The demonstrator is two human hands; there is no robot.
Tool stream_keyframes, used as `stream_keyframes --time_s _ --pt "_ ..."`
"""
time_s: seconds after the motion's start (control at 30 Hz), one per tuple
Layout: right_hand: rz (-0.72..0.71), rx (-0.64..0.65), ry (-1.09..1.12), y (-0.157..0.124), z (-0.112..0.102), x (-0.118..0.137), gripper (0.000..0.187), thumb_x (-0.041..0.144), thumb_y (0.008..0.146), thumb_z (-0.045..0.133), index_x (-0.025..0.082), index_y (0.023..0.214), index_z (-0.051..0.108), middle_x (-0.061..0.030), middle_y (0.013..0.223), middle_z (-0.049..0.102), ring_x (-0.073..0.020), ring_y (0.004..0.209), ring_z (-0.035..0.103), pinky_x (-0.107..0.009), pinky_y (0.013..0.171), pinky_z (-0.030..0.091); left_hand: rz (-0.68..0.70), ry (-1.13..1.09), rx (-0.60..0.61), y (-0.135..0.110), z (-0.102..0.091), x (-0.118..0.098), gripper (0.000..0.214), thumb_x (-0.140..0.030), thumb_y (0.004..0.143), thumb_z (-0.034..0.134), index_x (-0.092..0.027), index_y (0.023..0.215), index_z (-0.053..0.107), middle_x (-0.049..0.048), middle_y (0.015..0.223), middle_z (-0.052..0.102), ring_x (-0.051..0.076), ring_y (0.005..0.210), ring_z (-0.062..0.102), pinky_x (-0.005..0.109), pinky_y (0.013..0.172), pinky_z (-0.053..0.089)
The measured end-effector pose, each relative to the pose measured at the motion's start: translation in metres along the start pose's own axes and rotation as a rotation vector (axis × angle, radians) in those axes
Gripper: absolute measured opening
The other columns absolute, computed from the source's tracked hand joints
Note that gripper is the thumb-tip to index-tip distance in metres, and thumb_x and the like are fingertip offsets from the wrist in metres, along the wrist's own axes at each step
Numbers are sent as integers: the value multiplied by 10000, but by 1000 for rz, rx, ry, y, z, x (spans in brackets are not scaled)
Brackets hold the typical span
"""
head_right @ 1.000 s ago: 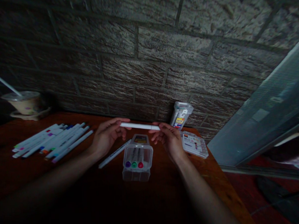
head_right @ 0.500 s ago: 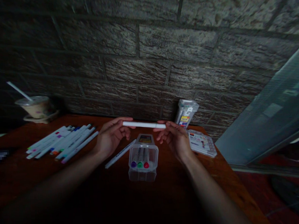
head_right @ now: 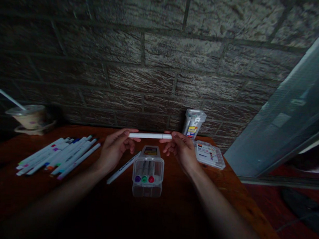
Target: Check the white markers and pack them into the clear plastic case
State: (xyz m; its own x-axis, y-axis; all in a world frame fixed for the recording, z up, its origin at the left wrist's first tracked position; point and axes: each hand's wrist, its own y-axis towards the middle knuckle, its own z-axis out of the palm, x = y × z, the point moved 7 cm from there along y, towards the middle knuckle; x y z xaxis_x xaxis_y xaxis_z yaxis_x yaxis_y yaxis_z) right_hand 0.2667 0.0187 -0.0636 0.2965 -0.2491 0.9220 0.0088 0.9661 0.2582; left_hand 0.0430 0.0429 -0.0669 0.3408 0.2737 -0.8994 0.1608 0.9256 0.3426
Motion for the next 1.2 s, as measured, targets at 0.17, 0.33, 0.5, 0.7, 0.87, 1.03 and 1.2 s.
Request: stream_keyframes --time_s 0.17,0.33,0.5,0.7,0.87,1.03,1.2 --pt "-61 -32 -72 -1 -1 2 320 478 840 812 189 972 770 -79 838 828 -135 502 658 -246 441 514 58 164 10 -1 2 -1 274 -385 944 683 -147 1064 749 59 819 755 95 504 578 229 488 478" --pt "-84 -34 -127 -1 -1 1 283 415 793 877 204 955 778 -47 795 817 -123 504 666 -236 440 528 44 238 -1 -1 2 -2 227 -325 901 739 -167 1063 759 26 744 728 85 485 559 217 475 442" --pt "-81 -20 -176 -1 0 0 259 358 750 916 216 918 779 -25 711 793 -131 502 668 -237 435 520 50 297 19 -1 1 2 226 -326 843 806 -183 1016 775 7 665 698 88 457 520 217 443 380" --pt "-81 -28 -225 -3 2 0 275 369 719 934 203 840 751 -3 587 736 -131 471 642 -231 424 506 68 310 27 -3 3 0 195 -349 826 826 -189 915 759 -16 619 656 97 462 537 213 438 382" --pt "-86 -42 -217 -2 1 -1 253 370 728 927 200 812 761 -8 584 735 -118 466 624 -220 436 509 62 314 22 -4 6 -3 157 -336 854 796 -192 898 749 -31 568 621 101 453 547 219 453 410" --pt "-63 -38 -139 -2 -1 -3 223 350 732 923 203 830 787 -28 690 780 -122 508 659 -216 448 525 54 276 25 -3 4 0 186 -336 880 770 -190 995 760 -6 656 679 101 479 574 219 463 434" --pt "-56 -38 -100 -2 -2 -3 230 364 740 911 209 884 822 -41 741 794 -128 535 674 -222 448 534 65 238 41 -2 4 2 203 -339 921 706 -177 1032 758 37 824 739 95 514 594 220 473 464"
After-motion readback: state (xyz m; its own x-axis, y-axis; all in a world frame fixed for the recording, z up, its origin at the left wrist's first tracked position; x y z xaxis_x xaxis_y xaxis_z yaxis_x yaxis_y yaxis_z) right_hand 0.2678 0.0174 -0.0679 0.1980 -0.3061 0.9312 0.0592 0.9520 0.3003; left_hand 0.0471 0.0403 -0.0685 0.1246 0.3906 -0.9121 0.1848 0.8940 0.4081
